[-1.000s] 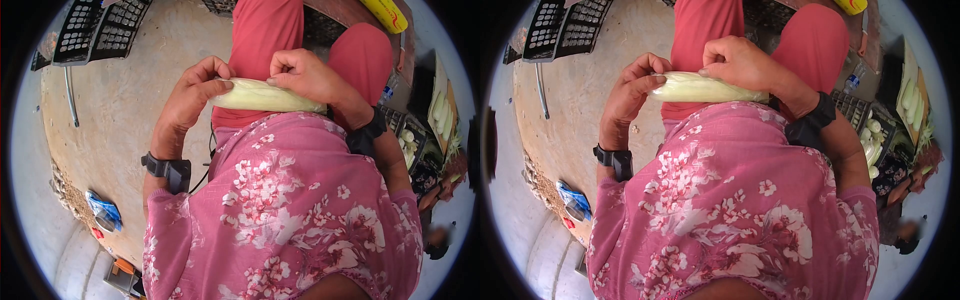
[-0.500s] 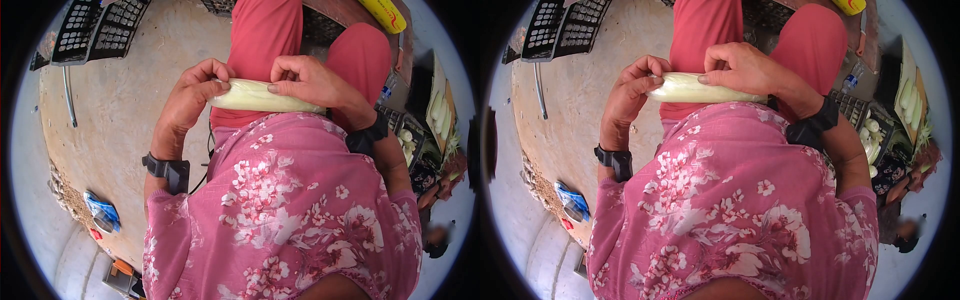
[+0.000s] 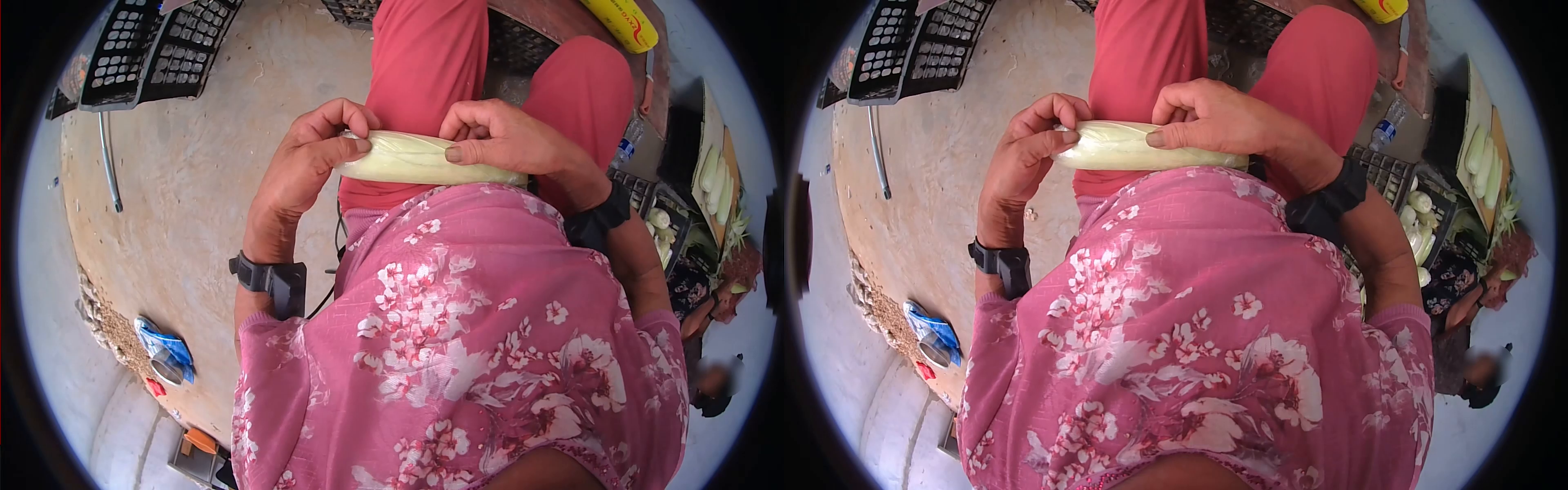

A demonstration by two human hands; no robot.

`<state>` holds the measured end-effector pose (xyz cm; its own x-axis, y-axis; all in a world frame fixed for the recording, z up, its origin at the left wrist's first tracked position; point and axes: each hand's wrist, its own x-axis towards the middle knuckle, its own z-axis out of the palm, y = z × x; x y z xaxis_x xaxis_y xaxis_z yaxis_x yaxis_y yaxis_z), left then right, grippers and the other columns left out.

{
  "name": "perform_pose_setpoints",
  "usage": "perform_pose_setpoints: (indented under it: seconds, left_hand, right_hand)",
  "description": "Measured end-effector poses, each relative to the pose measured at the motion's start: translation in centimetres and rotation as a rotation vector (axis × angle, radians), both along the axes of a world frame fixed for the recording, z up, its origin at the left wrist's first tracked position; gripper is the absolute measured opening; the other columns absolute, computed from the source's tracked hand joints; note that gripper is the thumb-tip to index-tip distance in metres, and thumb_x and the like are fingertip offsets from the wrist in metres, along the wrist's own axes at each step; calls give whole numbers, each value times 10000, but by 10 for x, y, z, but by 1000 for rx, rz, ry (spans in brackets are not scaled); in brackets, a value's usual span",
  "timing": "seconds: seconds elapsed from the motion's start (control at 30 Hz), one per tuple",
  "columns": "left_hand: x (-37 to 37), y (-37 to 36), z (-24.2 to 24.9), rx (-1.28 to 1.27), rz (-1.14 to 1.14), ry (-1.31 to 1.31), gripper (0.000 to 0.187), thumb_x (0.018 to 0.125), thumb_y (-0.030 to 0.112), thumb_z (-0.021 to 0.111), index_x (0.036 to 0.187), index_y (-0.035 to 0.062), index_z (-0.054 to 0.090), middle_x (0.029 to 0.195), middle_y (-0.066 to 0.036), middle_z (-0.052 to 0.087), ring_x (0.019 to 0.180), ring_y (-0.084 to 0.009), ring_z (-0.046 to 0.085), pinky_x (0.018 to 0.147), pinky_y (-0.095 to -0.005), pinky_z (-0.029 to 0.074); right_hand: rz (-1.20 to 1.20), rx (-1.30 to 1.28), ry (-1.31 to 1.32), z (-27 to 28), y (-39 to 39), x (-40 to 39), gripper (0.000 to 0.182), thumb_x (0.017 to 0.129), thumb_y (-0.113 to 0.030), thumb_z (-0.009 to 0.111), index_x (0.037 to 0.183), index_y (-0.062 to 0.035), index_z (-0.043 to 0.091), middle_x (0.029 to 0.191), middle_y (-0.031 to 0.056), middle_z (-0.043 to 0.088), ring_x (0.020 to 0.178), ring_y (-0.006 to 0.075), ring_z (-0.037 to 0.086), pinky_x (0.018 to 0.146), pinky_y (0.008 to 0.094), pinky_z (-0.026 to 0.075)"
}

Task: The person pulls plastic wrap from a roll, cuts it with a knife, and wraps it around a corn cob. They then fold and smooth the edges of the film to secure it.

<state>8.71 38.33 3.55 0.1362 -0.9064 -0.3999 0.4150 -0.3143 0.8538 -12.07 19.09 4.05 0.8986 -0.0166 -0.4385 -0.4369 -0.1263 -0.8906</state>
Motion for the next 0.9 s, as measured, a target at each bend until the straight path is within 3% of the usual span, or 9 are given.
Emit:
perform_pose_setpoints:
  seconds: [0.17, 0.37, 0.57, 0.67, 0.77, 0.9]
  left_hand:
    - [2, 0, 1, 9, -11, -14, 67, 818, 9, 620, 865, 50, 594, 1025, -41, 624, 956, -140, 556, 892, -266, 420]
    - [1, 0, 1, 7, -10, -3, 80, 813, 7, 625, 872, 52, 595, 1027, -40, 626, 964, -141, 554, 895, -267, 420]
    - [2, 1, 0, 1, -12, 9, 89, 811, 0, 623, 871, 60, 596, 1037, -40, 625, 965, -137, 554, 895, -267, 423]
    - [2, 1, 0, -7, -7, 28, 93, 810, -4, 624, 872, 60, 596, 1039, -41, 625, 965, -137, 555, 895, -265, 423]
    - [3, 1, -1, -6, -11, 36, 95, 811, -5, 627, 874, 59, 596, 1041, -42, 626, 967, -138, 555, 894, -265, 422]
    - [3, 1, 0, -6, -14, 25, 95, 813, -1, 631, 876, 61, 597, 1042, -40, 627, 969, -139, 556, 896, -267, 422]
  right_hand:
    - [11, -50, -49, -4, -2, 4, 340, 937, -359, 673, 992, -25, 651, 850, -2, 637, 783, 65, 557, 706, 249, 460]
    - [-91, 71, -6, -17, -1, -1, 384, 930, -403, 673, 962, -20, 687, 828, 12, 667, 781, 74, 579, 702, 263, 474]
    - [-266, 178, 70, -10, -9, -7, 250, 978, -256, 604, 1009, -29, 703, 847, -1, 670, 771, 71, 593, 691, 249, 487]
    - [-191, 36, 62, -5, -18, -15, 163, 966, -159, 617, 967, -7, 675, 893, 18, 663, 792, 92, 600, 711, 234, 471]
    - [-68, -120, -226, 9, -14, -19, 158, 901, -164, 671, 938, -12, 687, 853, 17, 647, 761, 88, 610, 662, 244, 485]
    - [-32, -170, -221, 16, -8, -17, 139, 869, -133, 683, 876, 0, 645, 870, 39, 596, 753, 119, 580, 665, 277, 472]
